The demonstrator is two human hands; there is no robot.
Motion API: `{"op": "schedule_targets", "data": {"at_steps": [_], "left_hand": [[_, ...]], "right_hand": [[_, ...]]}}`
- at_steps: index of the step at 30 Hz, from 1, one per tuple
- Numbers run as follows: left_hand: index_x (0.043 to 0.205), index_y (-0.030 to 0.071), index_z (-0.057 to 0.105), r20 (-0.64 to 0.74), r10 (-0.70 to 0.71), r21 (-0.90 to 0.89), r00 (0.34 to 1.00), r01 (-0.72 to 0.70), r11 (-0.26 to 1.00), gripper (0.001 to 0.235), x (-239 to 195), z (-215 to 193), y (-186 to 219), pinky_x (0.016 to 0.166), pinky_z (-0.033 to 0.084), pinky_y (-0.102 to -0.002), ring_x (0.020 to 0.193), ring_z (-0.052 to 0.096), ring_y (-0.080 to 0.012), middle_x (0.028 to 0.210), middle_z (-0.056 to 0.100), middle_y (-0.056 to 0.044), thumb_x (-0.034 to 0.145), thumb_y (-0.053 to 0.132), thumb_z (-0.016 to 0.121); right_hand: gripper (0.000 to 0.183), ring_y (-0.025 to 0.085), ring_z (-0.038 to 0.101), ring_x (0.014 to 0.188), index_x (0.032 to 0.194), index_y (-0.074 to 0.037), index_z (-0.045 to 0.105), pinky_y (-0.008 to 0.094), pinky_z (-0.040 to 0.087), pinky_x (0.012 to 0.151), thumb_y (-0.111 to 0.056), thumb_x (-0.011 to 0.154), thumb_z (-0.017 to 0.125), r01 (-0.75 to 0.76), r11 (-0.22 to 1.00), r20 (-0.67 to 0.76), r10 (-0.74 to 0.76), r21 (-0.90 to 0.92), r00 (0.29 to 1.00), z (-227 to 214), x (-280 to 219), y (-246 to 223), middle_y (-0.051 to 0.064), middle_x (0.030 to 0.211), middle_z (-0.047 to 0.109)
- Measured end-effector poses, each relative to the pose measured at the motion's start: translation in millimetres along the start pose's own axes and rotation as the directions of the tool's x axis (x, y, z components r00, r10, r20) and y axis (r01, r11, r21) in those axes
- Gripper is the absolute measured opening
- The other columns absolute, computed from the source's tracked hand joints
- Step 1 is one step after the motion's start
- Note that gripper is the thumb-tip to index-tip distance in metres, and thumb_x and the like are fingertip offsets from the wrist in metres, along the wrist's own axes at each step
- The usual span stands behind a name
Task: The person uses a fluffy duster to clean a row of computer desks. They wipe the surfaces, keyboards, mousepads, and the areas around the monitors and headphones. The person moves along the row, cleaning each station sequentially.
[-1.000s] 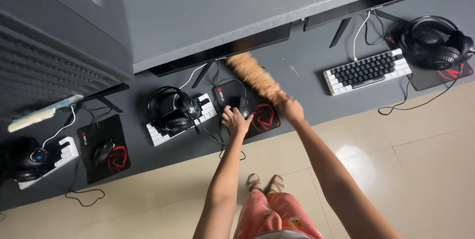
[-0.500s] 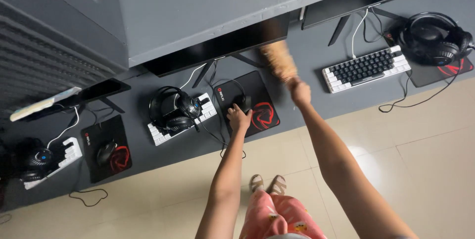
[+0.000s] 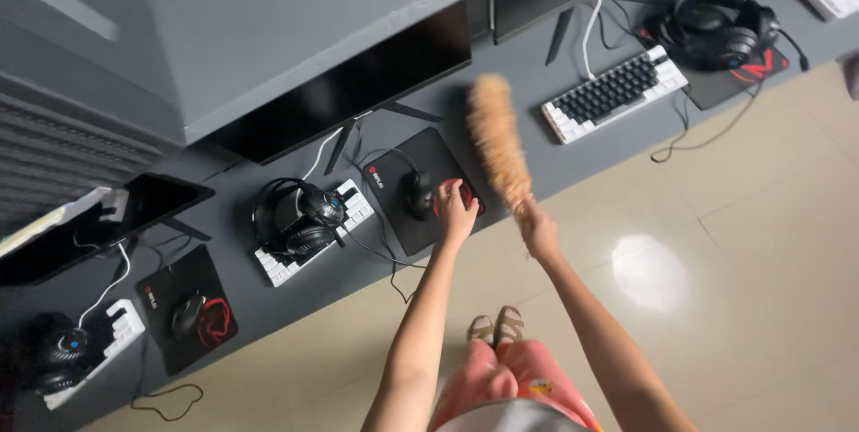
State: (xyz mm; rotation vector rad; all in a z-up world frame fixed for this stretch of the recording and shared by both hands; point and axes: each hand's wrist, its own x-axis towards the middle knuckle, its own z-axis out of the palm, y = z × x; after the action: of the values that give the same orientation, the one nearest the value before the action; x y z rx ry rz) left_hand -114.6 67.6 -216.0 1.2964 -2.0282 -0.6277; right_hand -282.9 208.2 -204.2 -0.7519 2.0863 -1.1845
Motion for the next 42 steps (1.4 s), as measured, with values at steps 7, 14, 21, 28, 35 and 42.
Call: {"op": "schedule_targets", "data": {"at_steps": [7,14,21,28,35,42], "left_hand": [[0.132,0.002,0.054,0.207,0.072,-0.08,0.976,-0.056,0.995,0.054,3,22,26,0.101,0.048,-0.047,0.118,0.057,-0.0405,0.125,0.058,-0.021,0.086,0.019,0.076],[0.134,0.004,0.053,0.307,0.182,-0.163,0.934,-0.137,0.977,0.056,27,83,69,0.101,0.049,-0.046,0.119,0.058,-0.0401,0.128,0.058,-0.021,0.086,0.021,0.076],[0.142,0.008,0.048,0.34,0.017,0.043,0.94,-0.034,0.999,0.068,82,149,169,0.107,0.042,-0.051,0.13,0.046,-0.0445,0.142,0.048,-0.021,0.083,0.027,0.078],[0.15,0.012,0.035,0.087,-0.063,0.227,0.994,0.042,0.973,0.098,129,240,213,0.115,0.03,-0.061,0.143,0.027,-0.0474,0.157,0.028,-0.022,0.071,0.032,0.089],[0.159,0.023,0.017,0.194,-0.335,0.484,0.922,0.207,0.85,0.126,147,226,226,0.116,0.022,-0.069,0.154,0.008,-0.0433,0.167,0.01,-0.014,0.061,0.031,0.095],[0.161,0.026,0.01,0.313,-0.389,0.551,0.867,0.168,0.817,0.144,155,216,194,0.116,0.023,-0.068,0.155,0.013,-0.0368,0.166,0.015,-0.009,0.051,0.036,0.102]], "right_hand": [[0.046,0.044,0.068,0.1,0.142,-0.019,0.058,0.049,0.054,0.087,-0.013,0.096,0.061,0.197,0.919,0.142,-0.157,-0.342,0.977,-60,-51,55,0.02,0.115,0.071],[0.049,0.042,0.069,0.094,0.142,-0.02,0.06,0.048,0.056,0.085,-0.006,0.095,0.06,0.302,0.937,-0.096,-0.321,-0.173,0.942,-126,-30,23,0.021,0.108,0.069],[0.04,0.044,0.069,0.098,0.136,-0.015,0.065,0.05,0.055,0.086,-0.005,0.096,0.063,0.267,0.91,-0.246,-0.351,-0.317,0.904,-238,85,96,0.026,0.107,0.07],[0.049,0.042,0.068,0.086,0.137,-0.018,0.064,0.048,0.055,0.077,-0.004,0.091,0.062,0.396,0.87,0.123,-0.376,-0.294,0.918,-320,126,66,0.022,0.096,0.07],[0.057,0.038,0.069,0.082,0.144,-0.021,0.056,0.047,0.055,0.076,-0.001,0.09,0.058,0.311,0.92,0.038,-0.311,-0.237,0.95,-358,142,59,0.018,0.1,0.068],[0.052,0.043,0.068,0.089,0.142,-0.018,0.059,0.049,0.054,0.078,0.002,0.094,0.058,0.303,0.884,0.028,-0.314,-0.357,0.949,-372,137,85,0.021,0.106,0.069]]}}
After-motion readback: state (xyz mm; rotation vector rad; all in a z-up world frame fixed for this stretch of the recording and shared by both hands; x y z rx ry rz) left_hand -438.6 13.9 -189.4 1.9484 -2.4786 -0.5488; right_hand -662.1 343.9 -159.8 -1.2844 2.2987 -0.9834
